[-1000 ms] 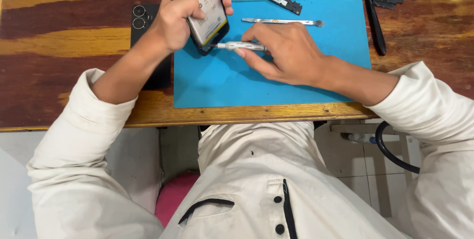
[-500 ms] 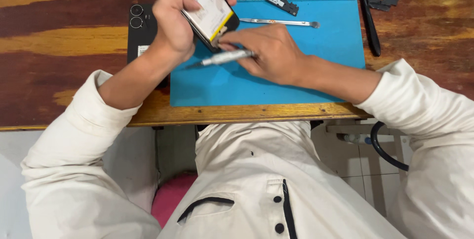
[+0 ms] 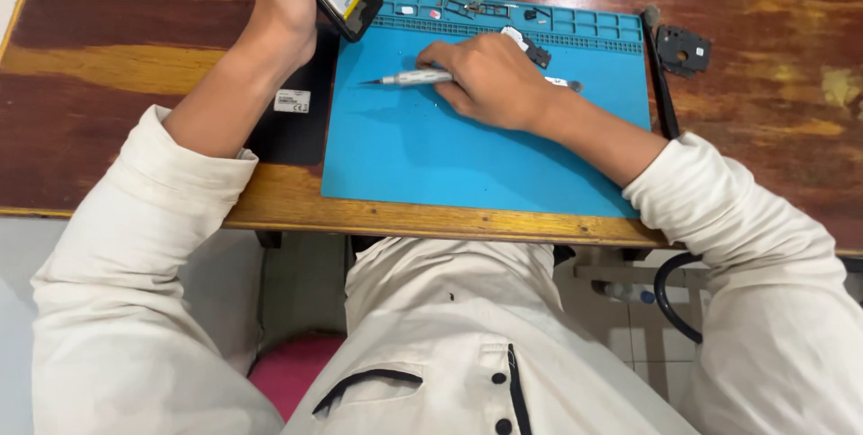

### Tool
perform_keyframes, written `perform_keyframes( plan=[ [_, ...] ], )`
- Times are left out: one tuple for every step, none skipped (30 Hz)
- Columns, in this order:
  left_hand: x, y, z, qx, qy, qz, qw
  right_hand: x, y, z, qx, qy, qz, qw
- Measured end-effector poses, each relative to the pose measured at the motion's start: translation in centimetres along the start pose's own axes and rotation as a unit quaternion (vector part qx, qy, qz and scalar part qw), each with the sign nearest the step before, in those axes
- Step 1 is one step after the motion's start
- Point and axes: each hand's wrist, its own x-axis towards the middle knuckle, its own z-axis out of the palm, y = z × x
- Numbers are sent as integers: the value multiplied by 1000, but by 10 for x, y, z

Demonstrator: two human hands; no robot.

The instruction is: The person disassembles a smartphone by unscrewing screws, prying off the back cover, and removing the battery. They use a screwdriver and tweezers to carefully separate components and place them on a blue mat.

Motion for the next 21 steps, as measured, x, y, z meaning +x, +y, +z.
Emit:
perform_keyframes(
  plan=[
    [1, 0, 1, 9, 1, -1, 1000, 0, 0, 1, -4, -4, 1, 1000],
    [1, -1, 1, 17, 3, -4, 1000, 0, 0, 1, -7, -10, 3, 1000],
    [-1, -1, 2, 36, 8, -24, 999, 0, 0, 1, -1, -16, 15, 1000],
    [-1, -1, 3, 55, 10, -45, 997, -1, 0, -1, 6, -22, 29, 999],
    [-1, -1, 4, 75, 12, -66, 995, -1, 0, -2, 12, -26, 43, 999],
    [-1, -1, 6, 46, 3, -62, 997, -1, -1, -3, 19, -25, 41, 999],
    [1, -1, 7, 18, -8, -57, 998, 0, -1, -4, 23, -22, 39, 999],
    [2, -1, 8, -10, -19, -52, 998, 0, -1, -6, 29, -20, 37, 999],
    [3, -1, 9, -8, -22, -48, 999, 0, -1, -8, 27, 0, 26, 999],
    [3, -1, 9, -7, -25, -45, 999, 0, 0, -10, 25, 18, 15, 999],
    [3, -1, 10, -6, -26, -43, 999, -1, 1, -11, 25, 35, 4, 999],
    [2, -2, 10, 1, -29, -40, 999, -1, 3, -13, 26, 46, 16, 998],
    [2, -1, 9, 8, -34, -37, 999, -1, 7, -17, 27, 57, 28, 998],
    [2, -1, 8, 15, -38, -32, 999, -1, 12, -21, 27, 68, 40, 997],
    [3, -1, 7, 4, -35, -36, 999, -1, 17, -27, 6, 87, 45, 995],
    [3, -1, 7, -7, -31, -41, 999, -3, 24, -33, -15, 105, 51, 993],
    [4, -1, 6, -19, -28, -45, 998, -5, 30, -39, -36, 123, 56, 990],
    [5, -1, 6, -25, -31, -45, 998, -6, 36, -45, -79, 143, 39, 986],
    [5, -1, 6, -30, -35, -45, 998, -8, 42, -51, -122, 162, 21, 979],
    [5, 0, 5, -35, -38, -43, 998, -9, 49, -58, -165, 182, 2, 969],
    [5, 0, 5, -28, -47, -37, 998, -10, 54, -66, -141, 147, 26, 979]
  ],
)
